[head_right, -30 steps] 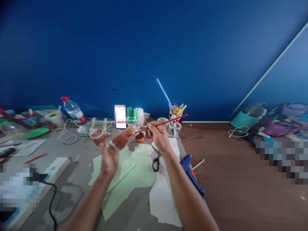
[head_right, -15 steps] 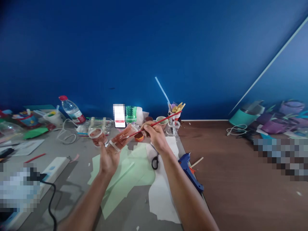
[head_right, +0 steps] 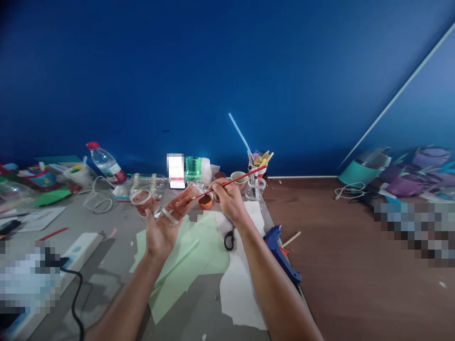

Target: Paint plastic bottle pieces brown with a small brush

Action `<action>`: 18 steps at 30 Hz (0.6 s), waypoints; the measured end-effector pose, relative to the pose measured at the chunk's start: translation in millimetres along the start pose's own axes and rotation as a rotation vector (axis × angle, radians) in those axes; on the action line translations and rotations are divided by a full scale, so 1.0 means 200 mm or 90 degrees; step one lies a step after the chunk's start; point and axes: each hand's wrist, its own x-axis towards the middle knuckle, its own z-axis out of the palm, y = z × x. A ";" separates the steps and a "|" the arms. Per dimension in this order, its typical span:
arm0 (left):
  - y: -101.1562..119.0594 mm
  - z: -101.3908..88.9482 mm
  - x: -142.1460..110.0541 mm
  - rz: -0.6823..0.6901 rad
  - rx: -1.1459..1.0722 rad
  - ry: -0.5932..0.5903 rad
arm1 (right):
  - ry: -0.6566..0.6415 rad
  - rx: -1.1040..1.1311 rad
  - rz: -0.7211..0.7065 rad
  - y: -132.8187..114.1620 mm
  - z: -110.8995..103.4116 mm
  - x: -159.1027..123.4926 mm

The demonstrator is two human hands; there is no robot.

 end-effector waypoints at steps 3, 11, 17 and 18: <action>0.00 0.00 0.00 -0.015 0.001 -0.014 | 0.059 -0.001 -0.023 0.00 -0.01 0.01; 0.02 0.02 -0.01 -0.024 -0.005 -0.049 | -0.063 0.022 -0.006 -0.01 0.07 -0.03; 0.00 0.04 -0.01 0.020 0.024 -0.070 | 0.031 0.050 -0.021 -0.01 0.04 -0.02; -0.01 0.04 -0.01 0.027 0.029 -0.080 | 0.023 0.062 -0.018 -0.01 0.04 -0.02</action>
